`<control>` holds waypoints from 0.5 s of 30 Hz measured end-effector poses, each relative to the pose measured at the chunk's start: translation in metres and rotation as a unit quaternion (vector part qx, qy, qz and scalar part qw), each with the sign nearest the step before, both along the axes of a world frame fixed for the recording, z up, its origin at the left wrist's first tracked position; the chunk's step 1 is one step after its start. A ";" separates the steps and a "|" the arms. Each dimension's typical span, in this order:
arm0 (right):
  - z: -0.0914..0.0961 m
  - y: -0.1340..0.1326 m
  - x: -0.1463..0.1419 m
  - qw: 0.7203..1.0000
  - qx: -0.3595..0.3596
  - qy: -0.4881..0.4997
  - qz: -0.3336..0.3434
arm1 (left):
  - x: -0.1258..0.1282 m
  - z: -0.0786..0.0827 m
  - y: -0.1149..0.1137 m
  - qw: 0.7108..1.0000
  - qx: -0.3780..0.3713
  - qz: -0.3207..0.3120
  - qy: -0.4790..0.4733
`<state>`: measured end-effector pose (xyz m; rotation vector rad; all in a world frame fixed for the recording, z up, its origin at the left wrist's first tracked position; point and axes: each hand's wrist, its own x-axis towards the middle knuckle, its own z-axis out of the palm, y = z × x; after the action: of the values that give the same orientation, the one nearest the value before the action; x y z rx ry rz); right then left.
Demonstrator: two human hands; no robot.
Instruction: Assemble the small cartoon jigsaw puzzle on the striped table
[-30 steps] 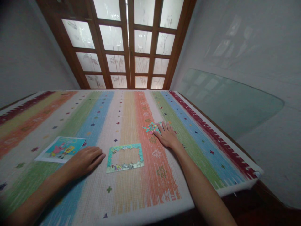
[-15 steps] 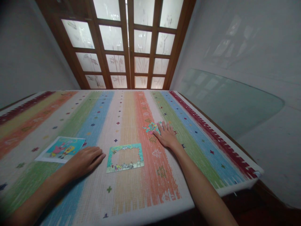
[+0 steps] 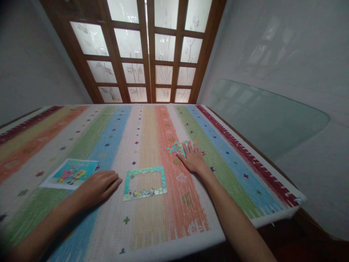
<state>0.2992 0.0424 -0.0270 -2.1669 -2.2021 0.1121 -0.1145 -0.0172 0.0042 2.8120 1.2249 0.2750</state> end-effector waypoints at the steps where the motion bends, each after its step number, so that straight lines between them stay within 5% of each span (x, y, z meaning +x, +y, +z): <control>1: -0.001 0.001 0.002 1.000 0.000 0.003 0.002 | 0.000 0.000 0.000 1.000 0.000 -0.001 0.002; 7: 0.002 0.010 0.030 0.997 0.007 0.037 0.072 | 0.000 0.000 0.000 1.000 0.002 -0.004 -0.003; 15: 0.014 0.011 0.054 0.999 -0.026 0.046 -0.012 | 0.001 0.001 0.000 1.000 0.010 -0.004 0.021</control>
<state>0.3532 0.0534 -0.0126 -2.1654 -2.1470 0.2656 -0.1136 -0.0173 0.0055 2.8537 1.2259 0.2312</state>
